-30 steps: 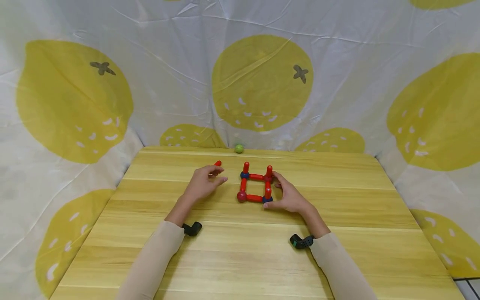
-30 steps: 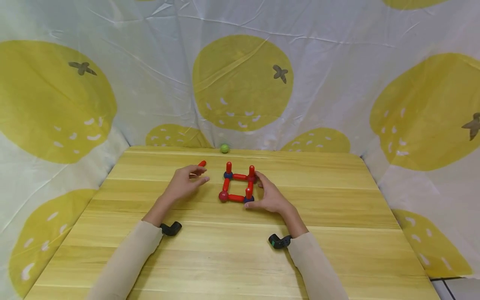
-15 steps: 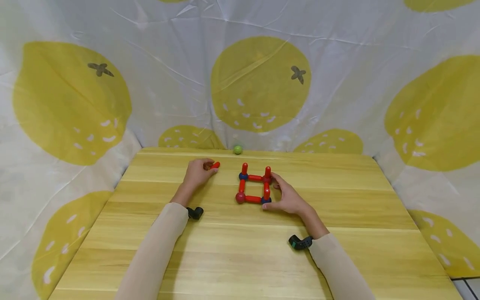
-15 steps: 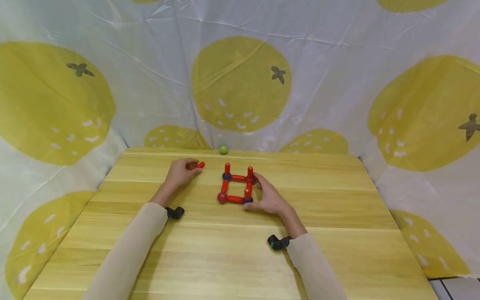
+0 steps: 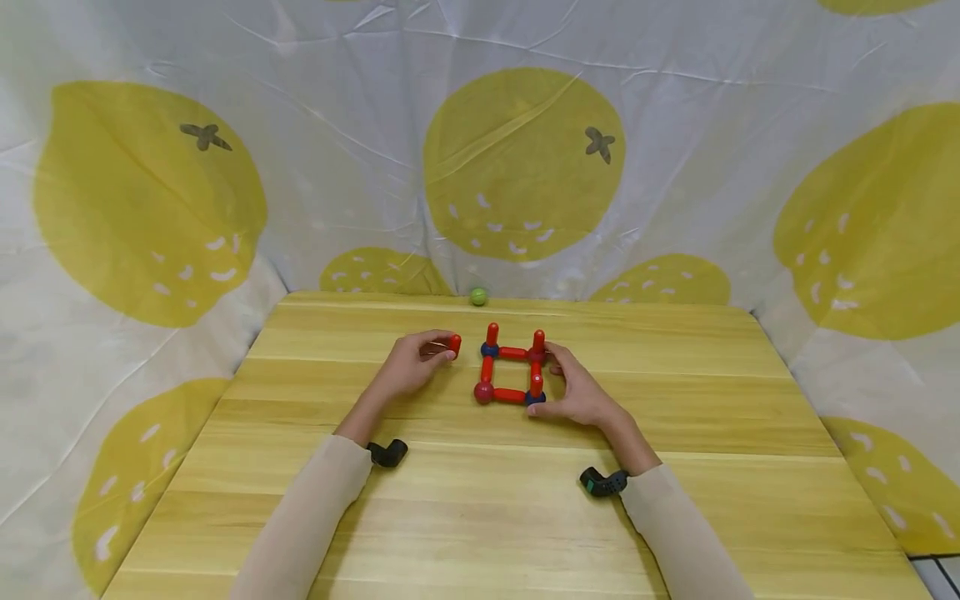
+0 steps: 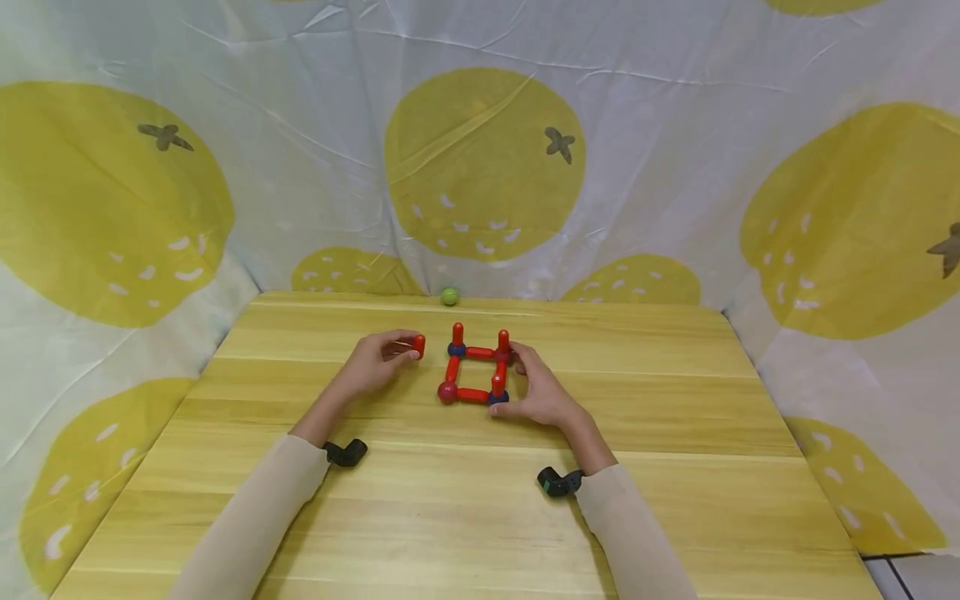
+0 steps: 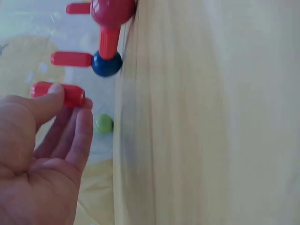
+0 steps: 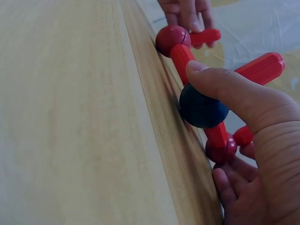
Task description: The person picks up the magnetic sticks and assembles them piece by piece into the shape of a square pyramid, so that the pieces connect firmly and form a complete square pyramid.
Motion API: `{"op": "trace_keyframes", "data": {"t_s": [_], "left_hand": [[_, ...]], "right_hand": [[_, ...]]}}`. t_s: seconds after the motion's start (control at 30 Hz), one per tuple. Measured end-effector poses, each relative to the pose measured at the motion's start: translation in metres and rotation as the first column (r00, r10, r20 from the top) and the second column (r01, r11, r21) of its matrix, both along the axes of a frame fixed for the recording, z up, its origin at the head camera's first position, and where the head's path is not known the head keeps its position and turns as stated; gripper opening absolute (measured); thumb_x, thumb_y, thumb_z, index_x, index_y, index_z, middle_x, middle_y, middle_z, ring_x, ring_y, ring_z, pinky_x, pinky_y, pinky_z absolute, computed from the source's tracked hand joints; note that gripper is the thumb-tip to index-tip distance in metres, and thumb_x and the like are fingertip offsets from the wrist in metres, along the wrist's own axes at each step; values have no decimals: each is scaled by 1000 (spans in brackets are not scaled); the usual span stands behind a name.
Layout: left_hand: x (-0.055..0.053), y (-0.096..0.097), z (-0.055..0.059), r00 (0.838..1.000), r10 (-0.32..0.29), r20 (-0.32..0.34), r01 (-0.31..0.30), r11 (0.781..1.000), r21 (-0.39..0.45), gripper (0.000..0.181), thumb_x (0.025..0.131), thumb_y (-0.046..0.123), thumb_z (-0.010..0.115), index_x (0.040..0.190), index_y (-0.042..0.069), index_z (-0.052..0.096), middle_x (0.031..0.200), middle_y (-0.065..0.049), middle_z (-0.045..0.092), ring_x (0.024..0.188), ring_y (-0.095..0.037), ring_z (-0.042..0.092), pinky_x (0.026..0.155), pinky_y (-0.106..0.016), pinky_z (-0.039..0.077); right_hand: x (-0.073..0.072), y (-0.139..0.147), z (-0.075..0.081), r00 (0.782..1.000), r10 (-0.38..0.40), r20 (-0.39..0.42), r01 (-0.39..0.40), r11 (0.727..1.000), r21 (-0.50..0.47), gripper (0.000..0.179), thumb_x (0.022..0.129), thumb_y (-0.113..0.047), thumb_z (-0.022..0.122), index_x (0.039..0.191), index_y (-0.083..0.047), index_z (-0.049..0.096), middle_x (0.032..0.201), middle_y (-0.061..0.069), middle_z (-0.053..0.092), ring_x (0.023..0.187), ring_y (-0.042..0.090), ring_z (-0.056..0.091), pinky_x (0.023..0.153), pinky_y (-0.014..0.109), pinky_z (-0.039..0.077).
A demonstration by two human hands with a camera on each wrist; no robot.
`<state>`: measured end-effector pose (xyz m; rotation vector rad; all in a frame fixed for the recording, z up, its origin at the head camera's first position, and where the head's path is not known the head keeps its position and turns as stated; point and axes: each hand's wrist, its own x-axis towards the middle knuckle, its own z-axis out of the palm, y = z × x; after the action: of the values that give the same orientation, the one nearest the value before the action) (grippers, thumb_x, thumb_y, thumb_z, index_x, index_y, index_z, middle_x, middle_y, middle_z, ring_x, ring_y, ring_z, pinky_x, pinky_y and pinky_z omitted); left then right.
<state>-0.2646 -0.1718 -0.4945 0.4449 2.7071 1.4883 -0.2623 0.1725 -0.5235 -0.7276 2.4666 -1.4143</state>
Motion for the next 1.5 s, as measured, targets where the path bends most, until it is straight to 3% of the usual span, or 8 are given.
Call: {"op": "trace_keyframes", "data": {"t_s": [0.13,0.27,0.43,0.63,0.93,1.1,1.23,1.5], "left_hand": [[15,12,4,995,-91,37,88,993,82,33,101,17,68,133,10,68,126,-8,73,114,-22,71,100,-35,57],[24,23,5,987,-156,29,153,985,81,32,101,16,68,132,10,69,125,-6,73,114,-19,71,99,-30,57],[29,31,4,981,-196,11,195,979,65,34,99,15,69,132,9,69,127,-7,73,114,-20,70,100,-30,57],[32,37,2,973,-224,53,221,974,52,33,99,17,70,132,11,70,128,-5,72,115,-18,69,100,-30,57],[39,36,-1,971,-218,95,209,973,95,38,100,17,68,137,8,66,138,-9,67,123,-24,67,102,-31,56],[45,35,-2,970,-202,137,184,973,136,42,100,17,69,140,7,63,144,-10,62,127,-24,65,102,-29,55],[48,37,-2,981,-157,110,142,981,131,36,99,17,70,135,10,67,137,-7,66,123,-22,67,100,-30,57],[50,49,0,994,-78,82,66,988,137,22,98,20,72,120,16,72,116,-1,74,109,-18,72,94,-32,60]], "right_hand": [[-1,1,0,1000,-3,14,3,1000,9,121,71,-35,96,164,-16,21,160,5,38,145,27,43,123,46,36],[-2,1,-1,1000,-1,14,1,1000,10,121,71,-35,96,164,-16,21,161,6,38,145,27,43,123,45,36],[-2,2,-2,1000,9,1,-9,1000,7,121,71,-35,96,164,-15,22,160,5,39,146,25,42,123,44,36],[0,2,0,1000,12,-2,-12,1000,9,120,72,-35,96,164,-16,22,161,4,39,147,24,41,124,45,35],[5,9,-1,1000,14,-25,-16,997,-79,109,78,-29,92,163,-16,25,164,10,33,150,33,39,122,54,34],[15,20,6,995,-72,-70,65,993,-94,68,86,-27,86,142,-6,53,136,14,62,118,29,64,103,44,54],[20,22,11,995,-58,-87,46,991,-128,36,93,-16,79,124,-4,66,113,15,71,95,23,67,85,31,57],[23,6,13,995,-28,-98,20,997,-78,25,95,-22,76,119,-13,73,100,4,72,86,20,66,76,28,56]]}}
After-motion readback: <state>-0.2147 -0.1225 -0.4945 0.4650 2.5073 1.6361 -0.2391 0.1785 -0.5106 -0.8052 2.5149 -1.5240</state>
